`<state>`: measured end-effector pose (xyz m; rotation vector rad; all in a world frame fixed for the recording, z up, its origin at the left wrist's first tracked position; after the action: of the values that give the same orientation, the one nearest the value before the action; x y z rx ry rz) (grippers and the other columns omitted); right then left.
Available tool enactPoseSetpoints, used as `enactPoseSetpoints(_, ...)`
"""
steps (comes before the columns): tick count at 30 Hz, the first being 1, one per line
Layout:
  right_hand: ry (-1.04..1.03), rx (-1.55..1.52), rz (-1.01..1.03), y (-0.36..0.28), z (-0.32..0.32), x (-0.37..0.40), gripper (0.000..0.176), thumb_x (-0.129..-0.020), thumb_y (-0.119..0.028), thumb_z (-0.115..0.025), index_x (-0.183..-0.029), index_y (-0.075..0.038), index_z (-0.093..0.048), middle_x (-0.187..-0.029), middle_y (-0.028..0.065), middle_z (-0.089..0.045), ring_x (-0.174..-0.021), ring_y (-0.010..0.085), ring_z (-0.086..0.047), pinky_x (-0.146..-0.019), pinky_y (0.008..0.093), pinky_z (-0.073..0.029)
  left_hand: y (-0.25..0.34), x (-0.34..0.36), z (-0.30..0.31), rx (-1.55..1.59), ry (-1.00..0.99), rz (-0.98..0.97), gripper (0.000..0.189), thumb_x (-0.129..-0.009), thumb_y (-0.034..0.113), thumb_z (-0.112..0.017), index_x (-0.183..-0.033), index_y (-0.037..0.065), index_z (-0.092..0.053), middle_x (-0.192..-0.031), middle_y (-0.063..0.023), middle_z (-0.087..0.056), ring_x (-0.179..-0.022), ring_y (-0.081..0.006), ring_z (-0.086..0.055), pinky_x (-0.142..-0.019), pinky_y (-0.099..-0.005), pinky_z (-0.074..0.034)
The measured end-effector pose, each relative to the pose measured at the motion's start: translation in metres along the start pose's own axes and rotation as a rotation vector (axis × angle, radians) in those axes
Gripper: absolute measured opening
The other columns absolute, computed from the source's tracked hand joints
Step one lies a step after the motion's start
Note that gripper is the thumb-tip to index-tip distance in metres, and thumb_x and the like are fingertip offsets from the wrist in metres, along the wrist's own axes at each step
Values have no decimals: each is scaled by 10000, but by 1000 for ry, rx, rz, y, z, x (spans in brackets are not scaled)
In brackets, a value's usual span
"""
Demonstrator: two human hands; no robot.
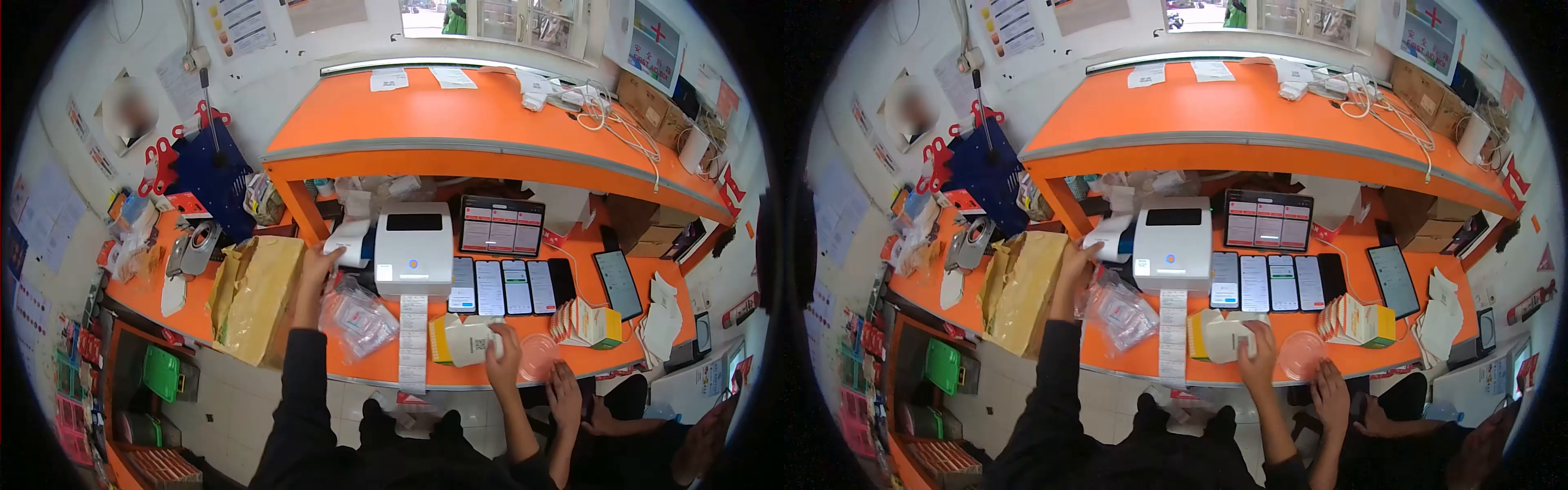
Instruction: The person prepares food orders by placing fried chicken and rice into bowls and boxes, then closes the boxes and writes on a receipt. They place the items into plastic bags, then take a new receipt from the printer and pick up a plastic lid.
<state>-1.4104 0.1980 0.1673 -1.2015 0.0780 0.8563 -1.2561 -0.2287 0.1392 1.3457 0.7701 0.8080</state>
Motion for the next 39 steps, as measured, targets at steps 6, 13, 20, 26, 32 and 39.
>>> enactPoseSetpoints(6, -517, -558, -53, -98, -154, -90, 444, -710, -202, -714, -1095, -46, -557, -1102, 127, -559, -1021, 244, -529, -808, 330, -434, 104, 149, -8, -529, -307, -730, 262, -677, 77, -683, -922, -1, -631, -886, -113, -648, -811, -185, -624, -741, -313, -471)
enactPoseSetpoints(13, -915, -400, 275, -178, -147, -24, 191, -789, -126, -590, -969, -70, -616, -897, 112, -602, -843, 277, -583, -757, 354, -460, 42, 122, 36, 221, -882, -593, 430, -677, 220, -714, -1026, -1, -598, -994, -156, -617, -913, -253, -597, -845, -339, -442)
enactPoseSetpoints(20, -795, 80, 394, -111, -76, 27, 180, -778, -44, -562, -948, -50, -620, -890, 61, -628, -770, 247, -601, -710, 324, -483, 6, 0, -54, -760, -470, -420, 519, -916, 414, -304, -1258, 46, -433, -1354, -159, -335, -1286, -297, -259, -1047, -369, -201)
enactPoseSetpoints(26, -686, -149, 173, -212, 14, 4, 295, -727, -8, -647, -1015, -41, -589, -1006, 71, -609, -826, 194, -608, -708, 297, -493, -9, 11, -61, -785, -374, -335, 551, -911, 456, -279, -1233, 48, -462, -1301, -170, -408, -1218, -312, -363, -1002, -397, -266)
enactPoseSetpoints(32, 23, -733, -365, -91, 25, -38, 490, -719, 83, -608, -1153, -29, -411, -985, 83, -525, -929, 142, -540, -742, 239, -471, 90, 258, -137, 362, -965, 173, 410, -846, 185, -582, -1167, -47, -477, -1110, -77, -552, -999, -106, -516, -813, -246, -433)
enactPoseSetpoints(39, 51, -118, -284, -35, 47, -62, 512, -705, -2, -650, -1162, -8, -419, -1073, 138, -491, -861, 174, -566, -721, 264, -466, 83, 307, -124, 105, -506, 367, 219, -820, 79, -595, -1013, -22, -576, -812, -61, -642, -773, -55, -575, -659, -200, -448)
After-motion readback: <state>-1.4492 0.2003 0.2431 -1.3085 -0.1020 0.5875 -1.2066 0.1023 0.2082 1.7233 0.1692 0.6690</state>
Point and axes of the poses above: each hand's wrist, its own x-axis away from the middle knuckle, its own z-axis out of the back of the hand, y = z × x, the point moved 4 cm from there along -x, towards the middle knuckle
